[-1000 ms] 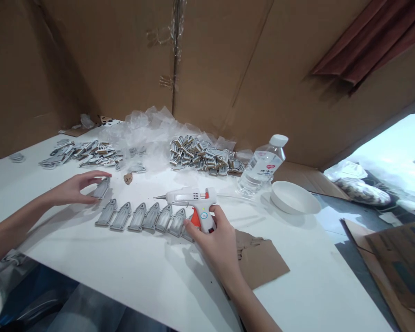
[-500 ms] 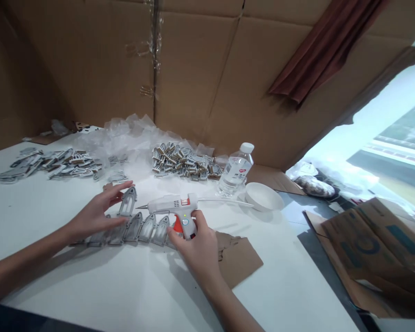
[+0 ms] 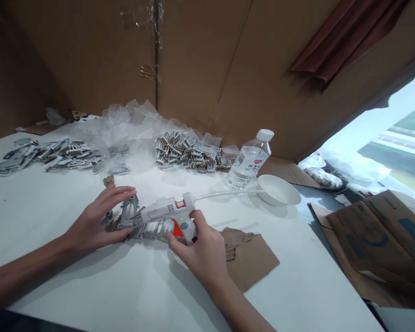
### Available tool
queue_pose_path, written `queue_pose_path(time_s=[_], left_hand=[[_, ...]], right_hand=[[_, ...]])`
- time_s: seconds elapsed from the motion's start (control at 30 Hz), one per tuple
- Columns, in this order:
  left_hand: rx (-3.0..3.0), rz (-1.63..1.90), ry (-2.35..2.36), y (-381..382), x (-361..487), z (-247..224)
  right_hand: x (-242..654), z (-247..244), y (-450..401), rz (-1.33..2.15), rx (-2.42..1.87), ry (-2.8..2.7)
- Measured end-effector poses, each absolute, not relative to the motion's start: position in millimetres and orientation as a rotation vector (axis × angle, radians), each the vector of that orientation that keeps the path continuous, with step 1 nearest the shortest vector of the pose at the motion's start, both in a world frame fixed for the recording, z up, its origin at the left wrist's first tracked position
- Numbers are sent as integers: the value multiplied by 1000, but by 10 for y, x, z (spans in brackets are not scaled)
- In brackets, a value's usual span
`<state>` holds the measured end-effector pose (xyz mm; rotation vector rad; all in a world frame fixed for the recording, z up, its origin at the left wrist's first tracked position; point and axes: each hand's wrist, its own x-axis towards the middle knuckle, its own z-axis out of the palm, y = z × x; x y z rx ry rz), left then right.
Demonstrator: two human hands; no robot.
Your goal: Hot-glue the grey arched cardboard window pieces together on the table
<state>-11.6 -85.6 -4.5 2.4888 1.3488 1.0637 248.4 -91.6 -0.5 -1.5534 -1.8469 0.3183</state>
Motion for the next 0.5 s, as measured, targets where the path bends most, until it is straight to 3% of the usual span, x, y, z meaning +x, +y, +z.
queue_pose_path(time_s=[0.5], left_hand=[[2463,1022,1423,-815,-155,-56]], right_hand=[[2481,125,-915,551,-1589,-1716]])
